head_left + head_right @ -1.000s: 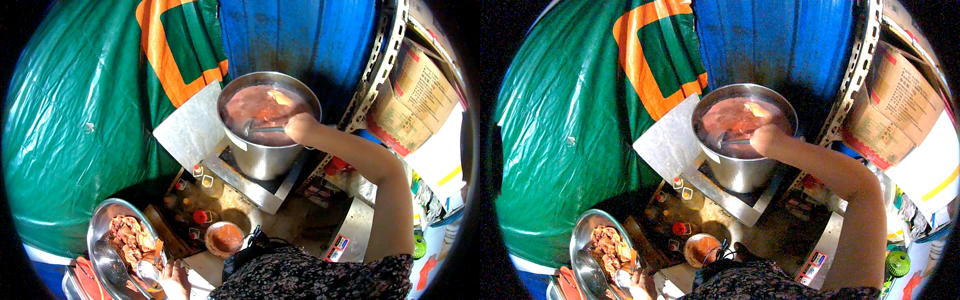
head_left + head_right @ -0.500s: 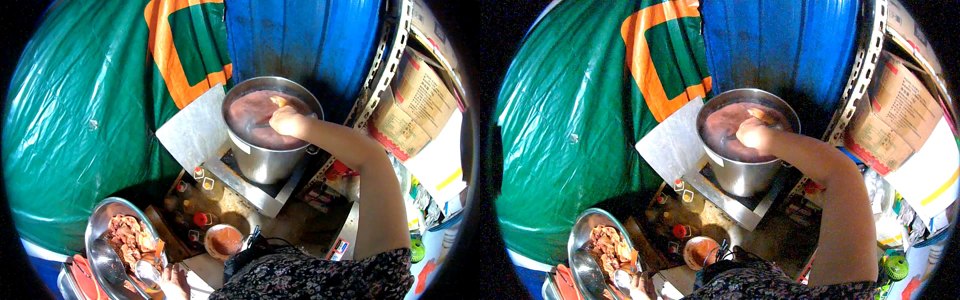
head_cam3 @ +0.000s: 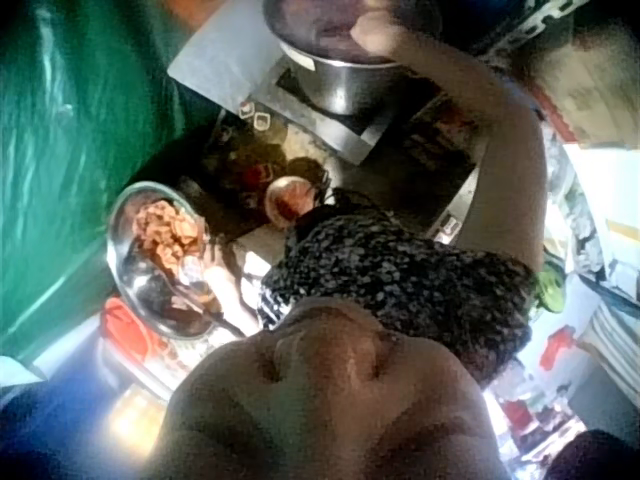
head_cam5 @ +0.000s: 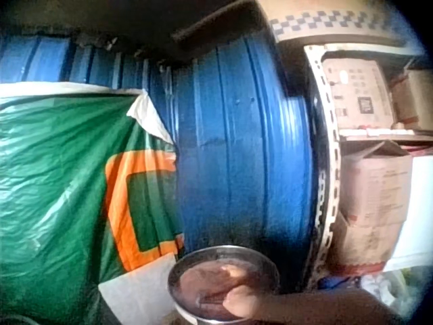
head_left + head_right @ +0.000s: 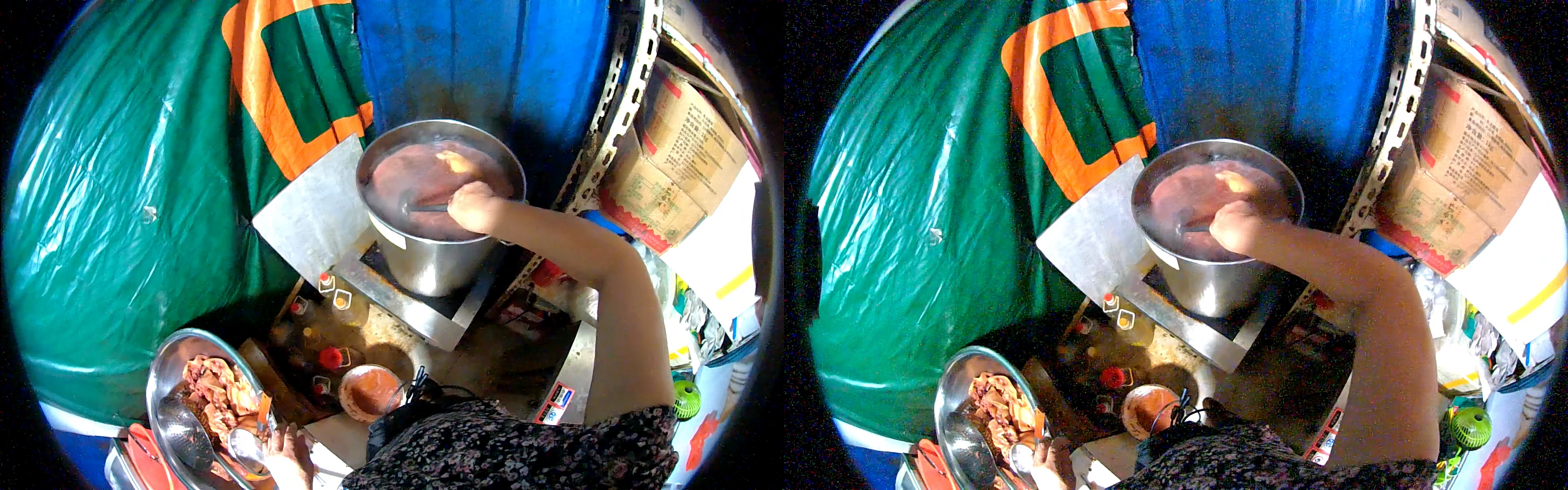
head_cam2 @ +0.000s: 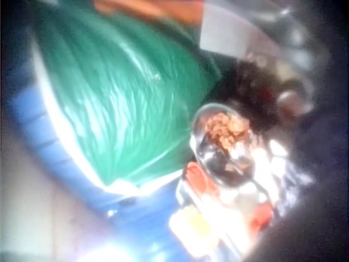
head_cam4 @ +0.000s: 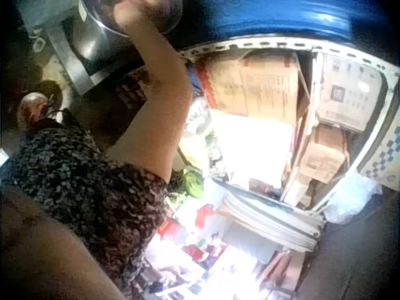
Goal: The person uses a ladle to stir a large pot of simmering meat and broth, periodically transferring small amounts of liquid to a separate bowl and adding more pieces of meat to the pot.
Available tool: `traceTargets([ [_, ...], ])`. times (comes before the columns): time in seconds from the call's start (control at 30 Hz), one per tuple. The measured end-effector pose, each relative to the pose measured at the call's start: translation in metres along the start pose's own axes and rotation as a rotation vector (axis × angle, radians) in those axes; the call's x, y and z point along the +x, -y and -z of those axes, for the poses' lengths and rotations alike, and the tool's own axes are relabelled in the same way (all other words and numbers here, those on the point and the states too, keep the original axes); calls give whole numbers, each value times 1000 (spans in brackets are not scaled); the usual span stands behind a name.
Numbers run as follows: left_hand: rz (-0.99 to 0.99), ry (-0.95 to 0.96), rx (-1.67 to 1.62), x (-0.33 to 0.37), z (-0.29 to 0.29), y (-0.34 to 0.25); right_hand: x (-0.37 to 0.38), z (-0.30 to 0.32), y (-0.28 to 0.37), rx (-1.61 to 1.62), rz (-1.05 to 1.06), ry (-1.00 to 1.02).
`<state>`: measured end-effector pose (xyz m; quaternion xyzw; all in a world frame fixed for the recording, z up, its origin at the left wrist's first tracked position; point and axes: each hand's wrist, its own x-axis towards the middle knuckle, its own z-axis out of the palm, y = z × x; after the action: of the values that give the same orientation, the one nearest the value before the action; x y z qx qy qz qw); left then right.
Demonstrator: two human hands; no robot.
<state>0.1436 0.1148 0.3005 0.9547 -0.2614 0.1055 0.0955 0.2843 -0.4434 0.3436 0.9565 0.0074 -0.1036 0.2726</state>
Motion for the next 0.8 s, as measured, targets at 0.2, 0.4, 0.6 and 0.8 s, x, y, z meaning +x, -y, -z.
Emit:
traceTargets([
  [0.2,3,-25,47,-8,6,0,-18,14,-10,94,-48,84],
  [0.4,128,20,110,-31,2,7,-26,35,-19,179,-58,124],
  [0.6,81,26,66,-9,5,-3,-3,26,-24,116,68,152],
  [0.8,107,67,-29,4,4,-16,-3,-11,-16,232,-75,25],
])
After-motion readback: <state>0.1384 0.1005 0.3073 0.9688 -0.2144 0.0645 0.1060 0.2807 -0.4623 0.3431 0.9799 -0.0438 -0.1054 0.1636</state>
